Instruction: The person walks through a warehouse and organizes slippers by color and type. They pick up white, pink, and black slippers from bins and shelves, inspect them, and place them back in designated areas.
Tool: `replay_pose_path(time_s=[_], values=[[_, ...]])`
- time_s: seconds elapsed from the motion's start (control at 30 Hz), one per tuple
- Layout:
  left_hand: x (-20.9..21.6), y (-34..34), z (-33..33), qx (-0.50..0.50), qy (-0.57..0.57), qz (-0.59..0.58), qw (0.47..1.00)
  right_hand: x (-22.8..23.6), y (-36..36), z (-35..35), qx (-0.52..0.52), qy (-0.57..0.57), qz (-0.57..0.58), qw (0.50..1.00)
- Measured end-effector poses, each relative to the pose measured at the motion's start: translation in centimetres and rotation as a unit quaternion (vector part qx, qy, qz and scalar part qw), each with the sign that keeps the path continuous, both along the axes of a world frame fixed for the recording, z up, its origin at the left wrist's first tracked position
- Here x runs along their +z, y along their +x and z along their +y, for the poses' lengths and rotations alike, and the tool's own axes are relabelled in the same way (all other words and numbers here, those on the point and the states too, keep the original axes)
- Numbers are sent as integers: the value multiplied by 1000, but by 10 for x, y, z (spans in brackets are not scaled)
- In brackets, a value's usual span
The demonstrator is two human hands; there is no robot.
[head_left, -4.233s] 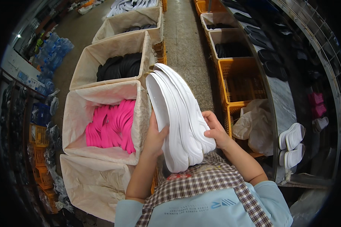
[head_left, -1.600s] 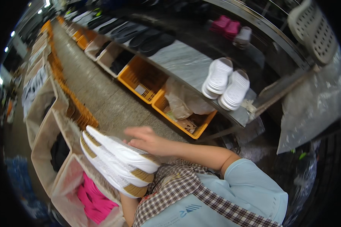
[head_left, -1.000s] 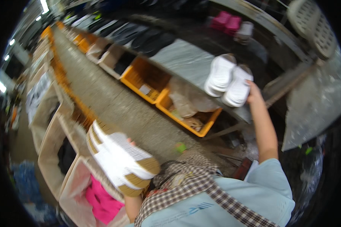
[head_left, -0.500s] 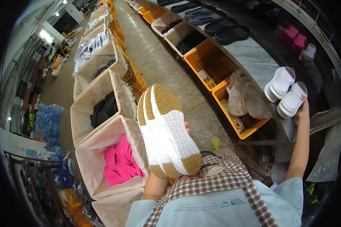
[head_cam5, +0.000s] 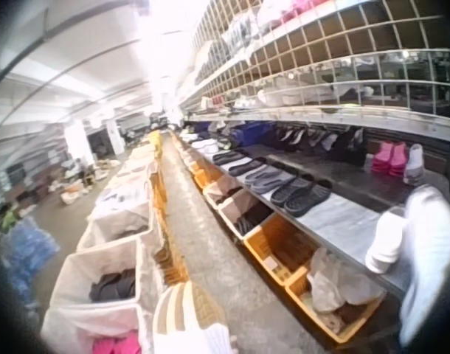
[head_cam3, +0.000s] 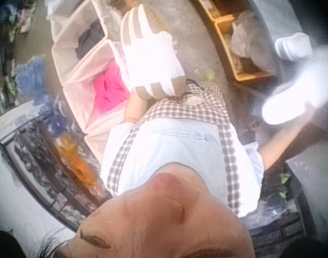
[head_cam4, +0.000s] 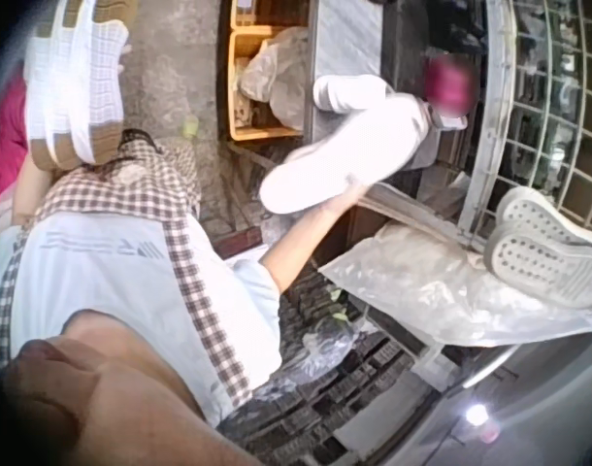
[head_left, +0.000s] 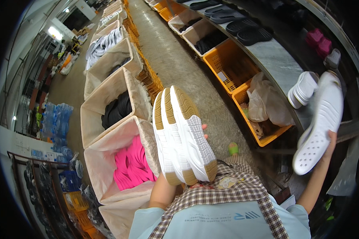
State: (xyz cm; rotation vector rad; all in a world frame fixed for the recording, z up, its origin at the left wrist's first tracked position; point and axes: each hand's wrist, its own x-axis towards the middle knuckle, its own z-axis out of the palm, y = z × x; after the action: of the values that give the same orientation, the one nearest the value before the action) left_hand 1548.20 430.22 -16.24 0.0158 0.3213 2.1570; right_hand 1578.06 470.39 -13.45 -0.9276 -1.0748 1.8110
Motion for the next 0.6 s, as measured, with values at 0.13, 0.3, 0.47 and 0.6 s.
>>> replay_pose_path(time_s=[0.13,0.3,0.47,0.6], values=[[-3,2,1,-29,-39,8,999,-12,-98,-92,193,127,-35,972],[-17,6,-4,-31,-103,-23,994,-60,-211,-186,350,122,-124,920],[-46,8,-20,-12,-170,-29,985,-124,-255,-224,430,205,-152,866],[-67,18,-7,91,-254,35,962,-173,-277,-218,529,0,-64,846]])
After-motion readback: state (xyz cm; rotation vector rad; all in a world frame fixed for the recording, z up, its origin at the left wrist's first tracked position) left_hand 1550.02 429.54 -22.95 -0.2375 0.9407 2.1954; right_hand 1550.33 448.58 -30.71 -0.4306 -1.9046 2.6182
